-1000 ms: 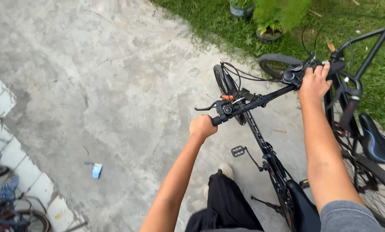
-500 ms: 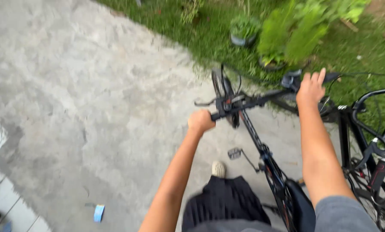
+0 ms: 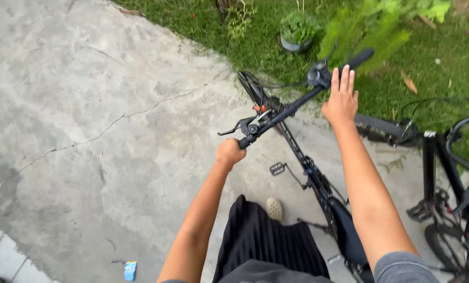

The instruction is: The recorder moves several bicycles from an indoor storage area to an outdoor area and back.

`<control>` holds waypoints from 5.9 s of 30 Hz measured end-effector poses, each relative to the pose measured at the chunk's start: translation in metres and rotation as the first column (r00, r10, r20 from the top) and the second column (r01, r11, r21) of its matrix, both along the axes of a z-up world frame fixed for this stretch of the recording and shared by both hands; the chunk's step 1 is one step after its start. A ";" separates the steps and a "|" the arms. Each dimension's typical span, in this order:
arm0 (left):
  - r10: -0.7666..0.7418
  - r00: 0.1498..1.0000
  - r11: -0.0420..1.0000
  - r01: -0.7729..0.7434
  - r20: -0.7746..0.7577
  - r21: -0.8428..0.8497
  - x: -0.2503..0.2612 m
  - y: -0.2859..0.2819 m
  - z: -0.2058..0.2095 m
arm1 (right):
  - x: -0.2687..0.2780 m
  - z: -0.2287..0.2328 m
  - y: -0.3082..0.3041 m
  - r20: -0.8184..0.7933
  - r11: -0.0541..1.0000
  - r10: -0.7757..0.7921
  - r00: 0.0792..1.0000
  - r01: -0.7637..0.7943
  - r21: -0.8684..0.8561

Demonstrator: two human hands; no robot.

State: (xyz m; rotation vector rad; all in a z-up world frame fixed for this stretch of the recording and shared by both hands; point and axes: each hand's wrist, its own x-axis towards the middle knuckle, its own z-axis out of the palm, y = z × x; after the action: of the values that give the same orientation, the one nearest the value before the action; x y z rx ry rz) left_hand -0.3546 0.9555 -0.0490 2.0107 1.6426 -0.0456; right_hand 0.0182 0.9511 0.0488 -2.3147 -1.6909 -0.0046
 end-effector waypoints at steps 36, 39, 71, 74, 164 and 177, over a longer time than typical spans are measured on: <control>-0.485 0.872 0.861 0.465 0.061 0.207 0.040 -0.189 0.018 | -0.169 -0.088 -0.376 -0.326 0.778 -0.628 0.707 0.553 -0.300; -0.465 0.615 0.819 0.573 0.637 0.045 0.098 -0.269 0.029 | -0.159 -0.056 -0.429 -0.436 0.732 -0.660 0.612 0.655 -0.188; -0.470 0.204 -0.475 0.761 0.859 -0.441 0.541 -1.275 -0.106 | -0.091 -0.195 -1.405 -0.608 -0.661 -0.616 -0.502 0.749 0.051; -0.477 0.136 -0.498 0.772 0.868 -0.394 0.605 -1.379 -0.073 | -0.032 -0.177 -1.503 -0.596 -0.669 -0.623 -0.506 0.740 0.071; -0.475 -0.386 -0.831 -0.100 0.791 -0.548 0.403 -3.133 -0.086 | -0.198 -0.201 -2.994 -0.857 -0.974 0.199 -0.476 -0.195 -0.117; -0.296 -0.485 -0.872 -0.213 0.823 -0.440 0.258 -3.384 -0.020 | -0.317 -0.246 -3.190 -0.765 -0.963 0.218 -0.605 -0.259 -0.070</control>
State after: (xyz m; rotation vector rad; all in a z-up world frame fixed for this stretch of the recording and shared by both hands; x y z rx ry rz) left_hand -0.0970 -2.4286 -0.0688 1.0526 -1.4961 -1.9892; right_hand -0.2984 -2.2384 -0.1969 -0.9495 2.0958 -1.0307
